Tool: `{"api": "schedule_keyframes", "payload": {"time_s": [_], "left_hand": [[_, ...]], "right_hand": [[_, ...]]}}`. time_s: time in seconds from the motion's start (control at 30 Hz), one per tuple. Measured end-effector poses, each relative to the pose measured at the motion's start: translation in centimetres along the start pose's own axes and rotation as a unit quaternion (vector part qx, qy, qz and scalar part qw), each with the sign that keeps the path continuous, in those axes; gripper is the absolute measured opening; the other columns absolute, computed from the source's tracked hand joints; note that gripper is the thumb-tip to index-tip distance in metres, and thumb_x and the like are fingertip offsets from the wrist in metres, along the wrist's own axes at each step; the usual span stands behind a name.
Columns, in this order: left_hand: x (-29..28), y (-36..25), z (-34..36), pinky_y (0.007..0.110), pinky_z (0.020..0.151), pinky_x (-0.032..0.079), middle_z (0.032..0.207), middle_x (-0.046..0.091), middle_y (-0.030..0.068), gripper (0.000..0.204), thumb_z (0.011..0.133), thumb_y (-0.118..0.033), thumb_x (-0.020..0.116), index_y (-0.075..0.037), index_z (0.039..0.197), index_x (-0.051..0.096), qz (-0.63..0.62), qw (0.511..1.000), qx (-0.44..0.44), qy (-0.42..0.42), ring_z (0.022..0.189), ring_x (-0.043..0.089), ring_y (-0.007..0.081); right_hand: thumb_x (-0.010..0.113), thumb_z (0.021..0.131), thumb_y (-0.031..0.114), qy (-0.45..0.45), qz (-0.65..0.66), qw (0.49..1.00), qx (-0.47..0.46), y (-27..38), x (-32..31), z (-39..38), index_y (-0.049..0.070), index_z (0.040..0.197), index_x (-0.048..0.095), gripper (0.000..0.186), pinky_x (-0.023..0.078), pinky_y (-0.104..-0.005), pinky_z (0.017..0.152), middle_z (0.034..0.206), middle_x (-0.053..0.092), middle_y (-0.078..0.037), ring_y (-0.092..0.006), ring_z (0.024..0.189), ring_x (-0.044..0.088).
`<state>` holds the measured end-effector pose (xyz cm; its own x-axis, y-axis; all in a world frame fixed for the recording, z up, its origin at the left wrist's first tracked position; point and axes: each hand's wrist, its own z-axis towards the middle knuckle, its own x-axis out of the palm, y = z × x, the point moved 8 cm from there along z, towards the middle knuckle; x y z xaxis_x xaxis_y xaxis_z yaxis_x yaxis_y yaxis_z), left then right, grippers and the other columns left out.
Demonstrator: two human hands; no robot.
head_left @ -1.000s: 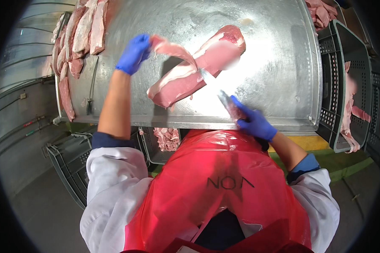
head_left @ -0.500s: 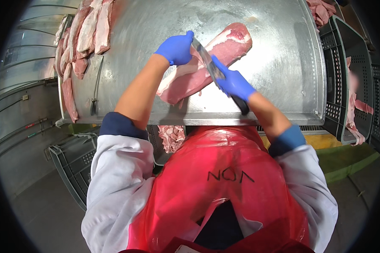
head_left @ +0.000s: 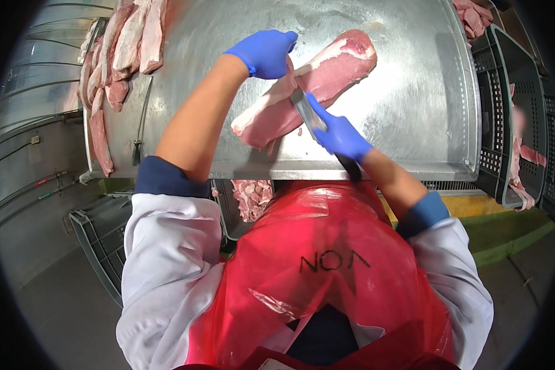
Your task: The person trims fat and connective tissue from large cuts of raw meat using a knife. They repeatedly pick up pieces of meat, slice off unwanted parts, and place the trimmed meat into a metal tray while discarding the trimmings into a bin.
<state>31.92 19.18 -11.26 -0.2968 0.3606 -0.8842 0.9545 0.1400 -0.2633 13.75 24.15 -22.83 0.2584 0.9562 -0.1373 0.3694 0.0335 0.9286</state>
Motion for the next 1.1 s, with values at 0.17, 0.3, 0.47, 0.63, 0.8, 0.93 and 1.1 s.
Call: {"api": "schedule_keyframes", "payload": {"time_s": [0.17,0.3,0.47,0.63,0.8,0.93,1.1], "left_hand": [[-2.1,-0.1,-1.3,0.048,0.075,0.050,0.091,0.067,0.0248,0.025,0.079,-0.012,0.068,0.000,0.098,0.056,0.007,0.999,-0.011,-0.043,0.087,0.063,0.0454],[-3.9,1.8,-4.3,0.047,0.073,0.049,0.086,0.065,0.0238,0.026,0.077,-0.013,0.069,0.000,0.094,0.055,-0.027,0.998,-0.012,-0.063,0.084,0.062,0.0443],[-5.2,0.4,-6.2,0.046,0.072,0.048,0.083,0.064,0.0221,0.028,0.075,-0.013,0.070,0.000,0.094,0.055,-0.025,0.993,0.021,-0.115,0.081,0.063,0.0423],[-7.2,4.3,-10.7,0.045,0.077,0.050,0.089,0.065,0.0207,0.027,0.078,-0.015,0.070,-0.001,0.099,0.060,-0.039,0.991,-0.029,-0.125,0.087,0.065,0.0395],[-10.9,-0.7,-14.9,0.049,0.067,0.048,0.079,0.063,0.0243,0.010,0.075,-0.005,0.063,-0.001,0.083,0.058,-0.042,0.977,0.029,-0.205,0.077,0.061,0.0451],[-12.9,1.3,-18.0,0.047,0.065,0.047,0.072,0.061,0.0214,0.010,0.075,-0.003,0.064,-0.002,0.081,0.056,-0.041,0.966,0.008,-0.257,0.071,0.060,0.0441],[-15.9,-1.3,-20.7,0.044,0.066,0.047,0.075,0.061,0.0205,0.009,0.074,-0.002,0.063,-0.001,0.080,0.057,-0.048,0.966,0.017,-0.255,0.073,0.061,0.0392]], "right_hand": [[0.053,0.089,0.017,-0.023,-0.063,0.998,-0.010,1.0,1.1,5.9,0.022,0.162,0.022,0.079,0.056,-0.0388,0.063,0.075,0.066,-0.017,-0.0258,0.061,0.065],[0.054,0.090,0.021,0.020,-0.021,0.999,-0.043,0.8,3.3,-0.9,0.020,0.161,0.021,0.079,0.056,-0.0467,0.074,0.083,0.068,-0.027,-0.0345,0.073,0.071],[0.052,0.091,0.021,0.038,-0.104,0.993,0.030,3.1,4.5,6.5,0.021,0.163,0.013,0.082,0.058,-0.0461,0.071,0.078,0.068,-0.023,-0.0358,0.066,0.069],[0.052,0.091,0.017,0.048,-0.137,0.981,-0.129,0.0,7.1,0.0,0.019,0.162,0.015,0.080,0.057,-0.0433,0.061,0.074,0.067,-0.021,-0.0348,0.057,0.066],[0.053,0.093,0.019,0.048,-0.078,0.995,-0.046,2.5,8.2,8.4,0.021,0.162,0.015,0.079,0.055,-0.0430,0.063,0.081,0.068,-0.025,-0.0376,0.062,0.067],[0.054,0.096,0.020,0.014,-0.125,0.984,-0.122,3.4,10.0,4.6,0.020,0.161,0.020,0.073,0.055,-0.0415,0.064,0.083,0.068,-0.028,-0.0383,0.069,0.069],[0.056,0.093,0.016,0.011,-0.125,0.983,-0.135,4.9,9.5,4.2,0.017,0.161,0.024,0.075,0.055,-0.0391,0.065,0.078,0.068,-0.023,-0.0321,0.065,0.068]]}}
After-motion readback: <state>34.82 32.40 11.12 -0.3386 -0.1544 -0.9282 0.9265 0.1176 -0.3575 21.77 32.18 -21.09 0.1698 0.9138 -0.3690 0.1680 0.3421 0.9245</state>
